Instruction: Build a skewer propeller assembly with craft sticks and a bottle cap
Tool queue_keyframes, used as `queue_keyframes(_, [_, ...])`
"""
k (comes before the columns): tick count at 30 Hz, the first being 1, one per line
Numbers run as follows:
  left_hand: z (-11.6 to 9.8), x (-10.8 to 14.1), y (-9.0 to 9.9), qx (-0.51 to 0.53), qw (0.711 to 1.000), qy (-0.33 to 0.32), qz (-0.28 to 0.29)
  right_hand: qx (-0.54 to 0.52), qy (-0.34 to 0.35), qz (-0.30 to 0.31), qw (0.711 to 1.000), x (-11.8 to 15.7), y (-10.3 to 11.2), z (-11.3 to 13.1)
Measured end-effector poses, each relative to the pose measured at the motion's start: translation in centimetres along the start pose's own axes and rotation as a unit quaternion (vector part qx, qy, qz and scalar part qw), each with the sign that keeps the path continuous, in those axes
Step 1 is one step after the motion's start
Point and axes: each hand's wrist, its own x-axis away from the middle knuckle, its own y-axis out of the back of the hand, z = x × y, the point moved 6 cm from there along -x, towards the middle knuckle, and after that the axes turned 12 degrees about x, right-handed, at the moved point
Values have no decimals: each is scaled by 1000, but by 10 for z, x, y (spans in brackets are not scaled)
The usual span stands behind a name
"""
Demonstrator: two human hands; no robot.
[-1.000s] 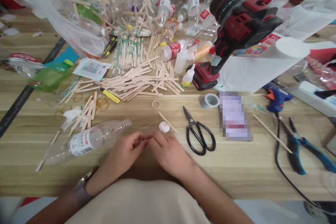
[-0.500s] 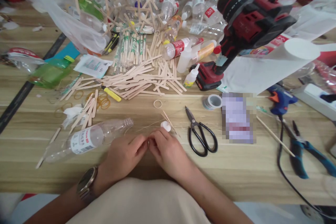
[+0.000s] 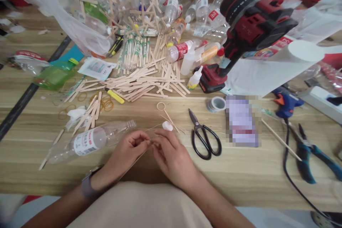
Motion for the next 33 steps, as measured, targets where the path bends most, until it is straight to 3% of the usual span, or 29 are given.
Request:
queue_keyframes(11, [2,6,-2,21,999,26,-34,0,-19,-24,1000,-2,6,4])
queue_keyframes(26, [3,10,-2,13,998,38,-48,79,-10,-32,996,-1,11,12])
queue_keyframes(29, [3,11,-1,12,998,41,-52,121,1,-19,992,0,10,15])
queue_keyframes(33, [1,12,-3,13,998,37,-46,98,-8,3,995,-1,7,14])
